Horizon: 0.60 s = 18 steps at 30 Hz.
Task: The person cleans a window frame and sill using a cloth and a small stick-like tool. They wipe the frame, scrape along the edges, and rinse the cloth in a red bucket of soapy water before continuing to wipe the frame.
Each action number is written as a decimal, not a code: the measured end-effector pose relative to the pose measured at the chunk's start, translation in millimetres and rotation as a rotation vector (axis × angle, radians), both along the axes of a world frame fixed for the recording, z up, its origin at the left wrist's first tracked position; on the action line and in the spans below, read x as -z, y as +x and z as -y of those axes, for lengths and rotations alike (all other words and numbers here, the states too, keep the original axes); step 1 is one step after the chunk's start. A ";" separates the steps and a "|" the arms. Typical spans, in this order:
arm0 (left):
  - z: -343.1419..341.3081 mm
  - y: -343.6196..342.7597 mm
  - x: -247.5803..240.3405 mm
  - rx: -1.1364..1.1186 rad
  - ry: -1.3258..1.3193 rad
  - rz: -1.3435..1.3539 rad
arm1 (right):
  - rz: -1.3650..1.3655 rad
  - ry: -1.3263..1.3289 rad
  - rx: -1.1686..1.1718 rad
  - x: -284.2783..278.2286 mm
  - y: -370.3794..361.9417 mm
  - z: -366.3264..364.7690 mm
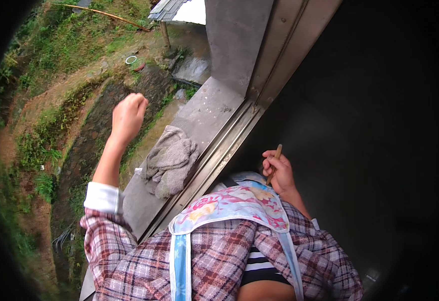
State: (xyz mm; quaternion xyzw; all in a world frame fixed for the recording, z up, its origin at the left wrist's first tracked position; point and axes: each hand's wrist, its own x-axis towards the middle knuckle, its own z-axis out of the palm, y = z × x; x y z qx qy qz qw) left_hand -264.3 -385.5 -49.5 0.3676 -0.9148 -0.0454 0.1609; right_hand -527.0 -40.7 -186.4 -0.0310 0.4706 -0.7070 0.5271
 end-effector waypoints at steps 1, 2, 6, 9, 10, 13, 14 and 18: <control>-18.2 15.4 -0.7 0.127 0.194 -0.131 | 0.000 0.004 -0.001 0.9 -1.0 1.3; -42.4 24.0 -2.8 0.145 0.390 -0.142 | 0.001 0.003 -0.011 2.6 -2.9 3.7; -120.9 47.7 -6.2 0.304 0.557 0.030 | 0.002 0.049 -0.043 0.7 -1.5 8.9; -138.7 48.0 20.6 0.313 0.410 0.044 | -0.006 0.047 -0.106 -3.0 2.2 14.7; -134.4 43.0 25.5 0.335 0.394 0.017 | -0.011 0.041 -0.116 -4.6 1.3 16.4; -112.6 16.2 42.3 0.386 0.409 -0.050 | -0.019 0.056 -0.134 -13.3 2.6 20.8; -106.7 5.8 47.2 0.397 0.423 -0.065 | -0.021 0.054 -0.137 -13.7 3.0 21.8; -99.2 -56.8 45.5 0.445 0.102 -0.096 | 0.004 0.051 -0.108 -14.5 1.7 23.9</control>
